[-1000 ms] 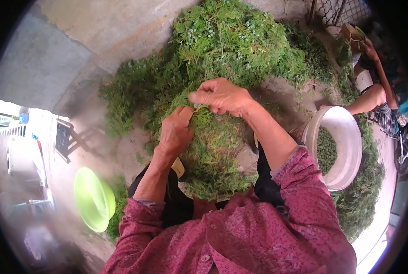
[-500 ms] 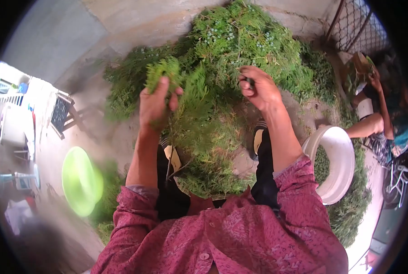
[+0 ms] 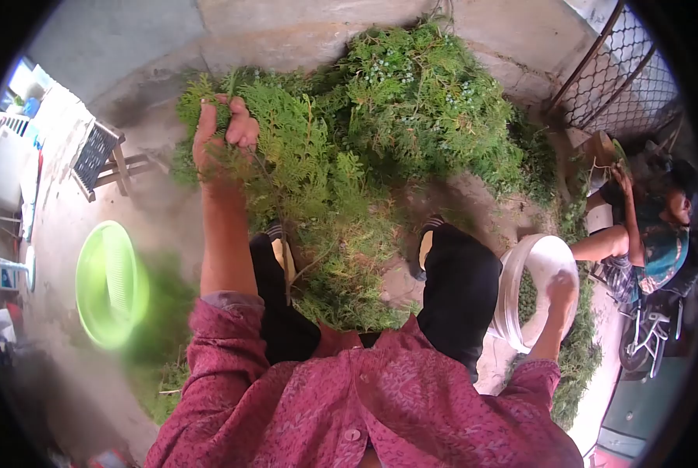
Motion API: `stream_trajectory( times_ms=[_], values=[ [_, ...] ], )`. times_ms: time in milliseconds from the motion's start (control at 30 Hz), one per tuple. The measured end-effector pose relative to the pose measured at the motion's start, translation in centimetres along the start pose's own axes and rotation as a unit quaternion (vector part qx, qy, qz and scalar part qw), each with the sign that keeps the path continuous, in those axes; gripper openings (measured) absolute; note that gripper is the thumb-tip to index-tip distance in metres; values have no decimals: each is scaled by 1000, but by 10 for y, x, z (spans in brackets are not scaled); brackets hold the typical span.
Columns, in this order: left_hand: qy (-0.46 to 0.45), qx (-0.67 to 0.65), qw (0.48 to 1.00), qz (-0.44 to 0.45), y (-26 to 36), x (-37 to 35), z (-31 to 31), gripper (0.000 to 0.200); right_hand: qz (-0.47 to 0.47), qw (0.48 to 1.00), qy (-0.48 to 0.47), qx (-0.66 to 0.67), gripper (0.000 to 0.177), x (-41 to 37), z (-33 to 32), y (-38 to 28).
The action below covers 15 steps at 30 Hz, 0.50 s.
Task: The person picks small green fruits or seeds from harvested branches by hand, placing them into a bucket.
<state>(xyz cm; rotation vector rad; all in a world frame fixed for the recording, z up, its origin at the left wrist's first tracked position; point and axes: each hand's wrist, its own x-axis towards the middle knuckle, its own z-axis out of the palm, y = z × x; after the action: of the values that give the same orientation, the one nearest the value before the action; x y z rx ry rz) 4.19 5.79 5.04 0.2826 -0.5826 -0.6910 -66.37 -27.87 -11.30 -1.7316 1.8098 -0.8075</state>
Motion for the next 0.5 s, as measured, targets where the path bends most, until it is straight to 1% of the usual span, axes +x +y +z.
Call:
stream_trajectory(
  times_ms=[33, 67, 100, 167, 233, 267, 300, 367, 400, 433, 467, 500],
  values=[
    [-1, -5, 1000, 0, 2, 1, -3, 24, -70, 924, 18, -375, 36, -70, 2, -83],
    [-15, -28, 1000, 1, 3, 2, -6, 24, -69, 907, -26, -415, 41, -80, -1, -78],
    [-28, -49, 998, 1, 3, 2, -8, 24, -68, 906, -23, -416, 41, -82, -3, -81],
    [-38, -77, 996, -3, 3, 3, -12, 25, -86, 925, -77, -363, 40, -87, 2, -102],
    [-66, -129, 989, -15, 3, 6, -23, 25, -134, 912, -135, -363, 36, -83, 16, -156],
    [-49, -142, 989, -5, 5, 6, -18, 25, -147, 935, -106, -304, 34, -94, 23, -202],
    [-54, -145, 988, -8, 6, 5, -13, 25, -160, 954, -77, -243, 32, -110, 36, -247],
    [-60, -146, 987, 34, 10, 6, -7, 24, -210, 967, -132, -59, 31, -134, 69, -305],
    [-59, -161, 985, 32, 10, 5, -5, 24, -252, 951, -162, -81, 32, -136, 94, -318],
    [-59, -163, 984, 34, 10, 7, -4, 24, -186, 945, -264, -40, 37, -175, 108, -365],
    [-49, -166, 984, 36, 13, 6, -6, 24, -55, 876, -465, 112, 49, -225, 141, -402],
    [-39, -167, 985, 35, 15, 5, -6, 24, -13, 816, -549, 180, 60, -237, 181, -394]
  ],
)
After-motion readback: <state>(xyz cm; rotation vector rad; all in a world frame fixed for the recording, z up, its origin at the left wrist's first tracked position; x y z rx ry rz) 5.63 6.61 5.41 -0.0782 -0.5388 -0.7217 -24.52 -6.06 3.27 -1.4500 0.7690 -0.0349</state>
